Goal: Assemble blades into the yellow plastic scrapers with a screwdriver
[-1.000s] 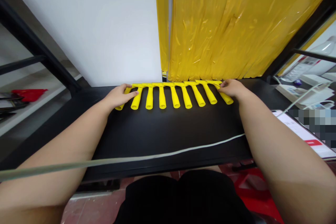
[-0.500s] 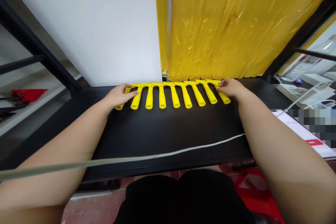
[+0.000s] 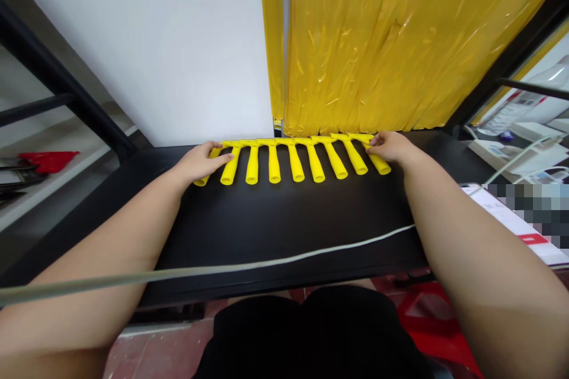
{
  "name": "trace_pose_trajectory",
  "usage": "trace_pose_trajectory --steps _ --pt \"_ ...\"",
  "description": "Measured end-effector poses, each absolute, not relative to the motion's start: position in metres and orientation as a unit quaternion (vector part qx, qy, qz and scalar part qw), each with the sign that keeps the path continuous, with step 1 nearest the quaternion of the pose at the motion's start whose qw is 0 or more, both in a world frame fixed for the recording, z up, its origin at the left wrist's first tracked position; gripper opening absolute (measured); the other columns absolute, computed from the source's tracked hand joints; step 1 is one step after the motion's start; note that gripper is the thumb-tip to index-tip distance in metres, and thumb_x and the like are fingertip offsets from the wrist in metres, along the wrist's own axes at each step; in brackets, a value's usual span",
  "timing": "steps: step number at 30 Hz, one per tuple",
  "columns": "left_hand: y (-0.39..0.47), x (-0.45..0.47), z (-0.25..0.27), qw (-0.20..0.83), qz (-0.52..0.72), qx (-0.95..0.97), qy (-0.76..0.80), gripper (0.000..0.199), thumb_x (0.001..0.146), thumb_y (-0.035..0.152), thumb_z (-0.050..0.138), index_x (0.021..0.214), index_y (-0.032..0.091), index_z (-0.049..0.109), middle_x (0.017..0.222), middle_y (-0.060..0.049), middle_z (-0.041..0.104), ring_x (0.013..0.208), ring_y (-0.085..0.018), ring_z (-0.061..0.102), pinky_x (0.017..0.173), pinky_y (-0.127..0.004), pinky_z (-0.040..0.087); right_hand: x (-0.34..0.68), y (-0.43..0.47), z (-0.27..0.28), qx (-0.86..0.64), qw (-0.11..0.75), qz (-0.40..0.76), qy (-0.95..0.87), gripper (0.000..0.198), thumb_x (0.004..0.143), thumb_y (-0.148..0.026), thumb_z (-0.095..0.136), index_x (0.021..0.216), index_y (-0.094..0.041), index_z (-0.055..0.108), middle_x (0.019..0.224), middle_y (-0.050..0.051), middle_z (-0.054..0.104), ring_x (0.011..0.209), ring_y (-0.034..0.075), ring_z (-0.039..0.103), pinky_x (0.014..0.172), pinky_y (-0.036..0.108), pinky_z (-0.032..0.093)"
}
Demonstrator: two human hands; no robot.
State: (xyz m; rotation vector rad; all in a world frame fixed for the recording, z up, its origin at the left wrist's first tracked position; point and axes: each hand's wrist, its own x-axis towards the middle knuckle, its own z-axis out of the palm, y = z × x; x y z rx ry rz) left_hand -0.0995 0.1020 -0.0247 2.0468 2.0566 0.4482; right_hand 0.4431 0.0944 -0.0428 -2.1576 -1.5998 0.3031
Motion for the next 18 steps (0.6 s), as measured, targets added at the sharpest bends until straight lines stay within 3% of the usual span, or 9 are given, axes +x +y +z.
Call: trace_pose_trajectory --steps 12,18 --pt "0.103 -0.100 -0.025 0.104 0.154 0.691 0.699 0.085 0.084 0.075 0.065 0.149 0.022 0.063 0.151 -0.019 0.065 0.137 -0.044 0.063 0.117 -0.055 0.049 0.443 0.095 -0.043 -0.778 0.231 0.108 -0.575 0.022 0.072 -0.028 0.085 0.087 -0.022 0.070 0.092 0.007 0.076 0.082 0.024 0.071 0.077 0.034 0.056" --pt "0.106 -0.102 -0.028 0.115 0.171 0.687 0.697 0.083 0.082 0.074 0.068 0.148 0.024 0.063 0.150 -0.017 0.066 0.137 -0.043 0.063 0.117 -0.054 0.048 0.453 0.098 -0.044 -0.787 0.292 0.076 -0.538 0.018 0.081 -0.030 0.074 0.096 -0.020 0.074 0.092 0.010 0.077 0.084 0.026 0.071 0.075 0.036 0.055"
